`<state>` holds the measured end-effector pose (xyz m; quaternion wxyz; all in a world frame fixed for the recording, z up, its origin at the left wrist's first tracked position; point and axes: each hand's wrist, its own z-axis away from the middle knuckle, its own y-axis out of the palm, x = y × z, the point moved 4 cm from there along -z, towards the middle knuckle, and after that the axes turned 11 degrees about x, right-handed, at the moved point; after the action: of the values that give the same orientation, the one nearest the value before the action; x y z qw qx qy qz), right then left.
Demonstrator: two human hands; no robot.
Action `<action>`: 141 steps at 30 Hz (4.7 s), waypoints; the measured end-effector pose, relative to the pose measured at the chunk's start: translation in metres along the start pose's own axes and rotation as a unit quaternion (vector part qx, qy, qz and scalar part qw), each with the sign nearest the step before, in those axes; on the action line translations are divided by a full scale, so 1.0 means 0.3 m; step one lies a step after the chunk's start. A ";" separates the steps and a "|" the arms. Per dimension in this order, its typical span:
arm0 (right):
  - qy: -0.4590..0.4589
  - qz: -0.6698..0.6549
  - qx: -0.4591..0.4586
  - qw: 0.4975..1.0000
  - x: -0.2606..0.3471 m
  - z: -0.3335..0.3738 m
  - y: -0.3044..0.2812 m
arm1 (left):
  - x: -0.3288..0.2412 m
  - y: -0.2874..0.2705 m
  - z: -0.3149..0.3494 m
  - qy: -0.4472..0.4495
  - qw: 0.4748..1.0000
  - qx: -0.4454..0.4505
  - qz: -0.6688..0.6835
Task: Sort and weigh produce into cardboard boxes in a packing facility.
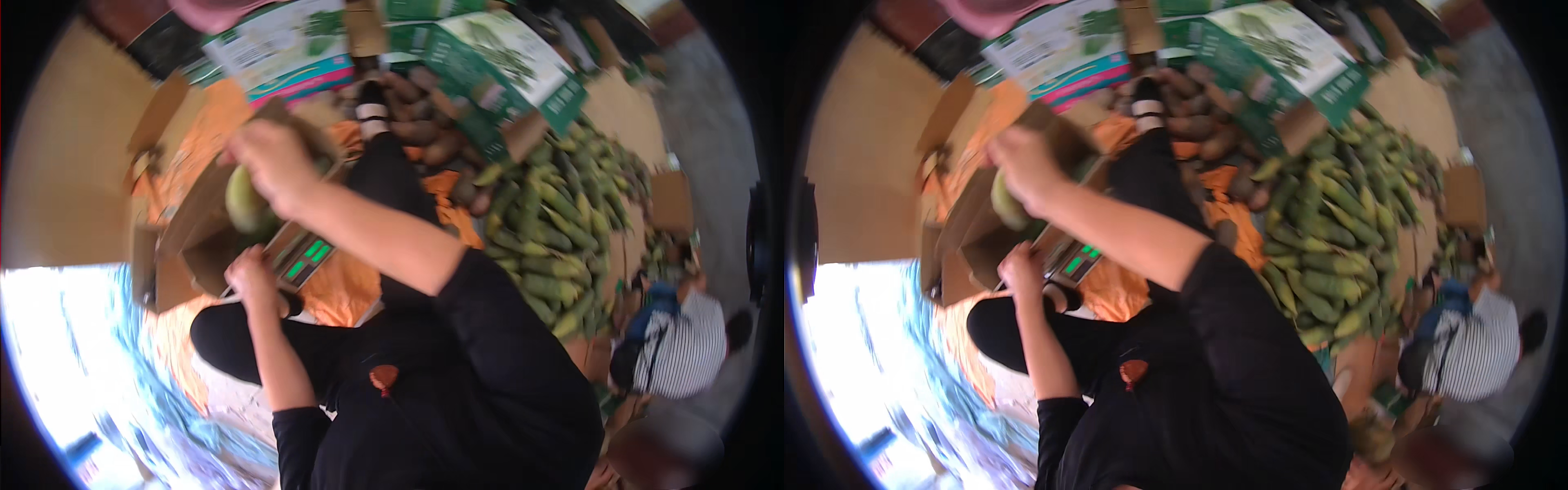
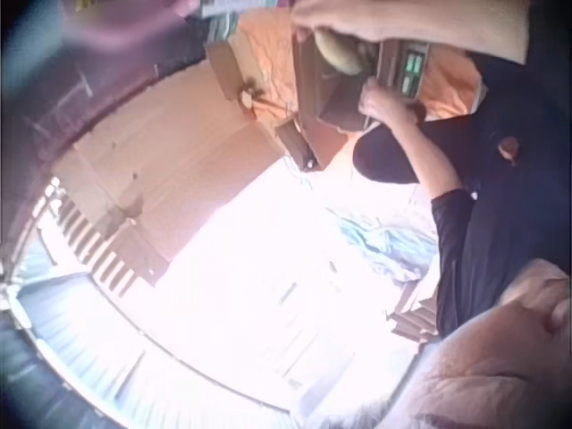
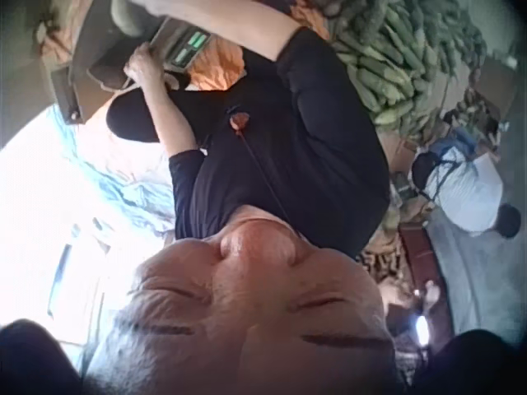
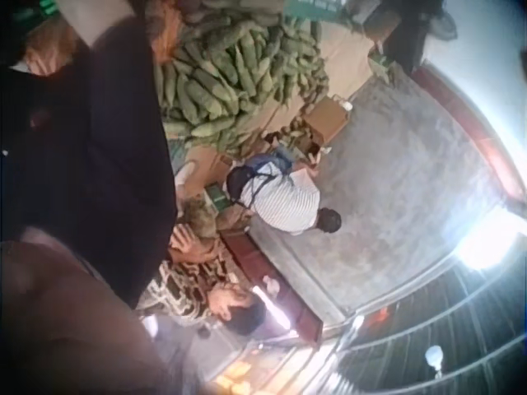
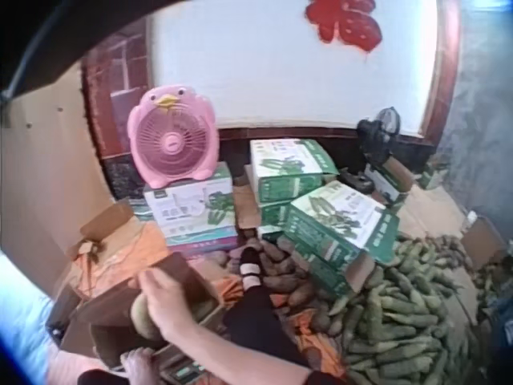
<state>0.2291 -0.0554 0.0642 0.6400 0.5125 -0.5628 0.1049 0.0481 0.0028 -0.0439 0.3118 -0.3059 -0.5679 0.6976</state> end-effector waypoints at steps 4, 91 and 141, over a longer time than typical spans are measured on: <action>-0.009 0.140 -0.071 0.988 -0.104 0.048 -0.079 | 0.025 -0.002 0.016 0.012 0.999 -0.039 -0.008; -0.005 0.554 0.161 0.817 0.088 0.104 -0.354 | 0.016 -0.036 0.035 0.023 0.999 -0.032 0.010; 0.528 0.781 0.036 0.331 -0.109 1.216 -1.336 | -0.022 -0.069 0.042 -0.014 0.997 -0.045 0.056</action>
<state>0.2792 -0.5048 -0.2364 0.4086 -0.3027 -0.2449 0.8255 0.0440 -0.0067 -0.0210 0.2500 -0.3408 -0.5853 0.6919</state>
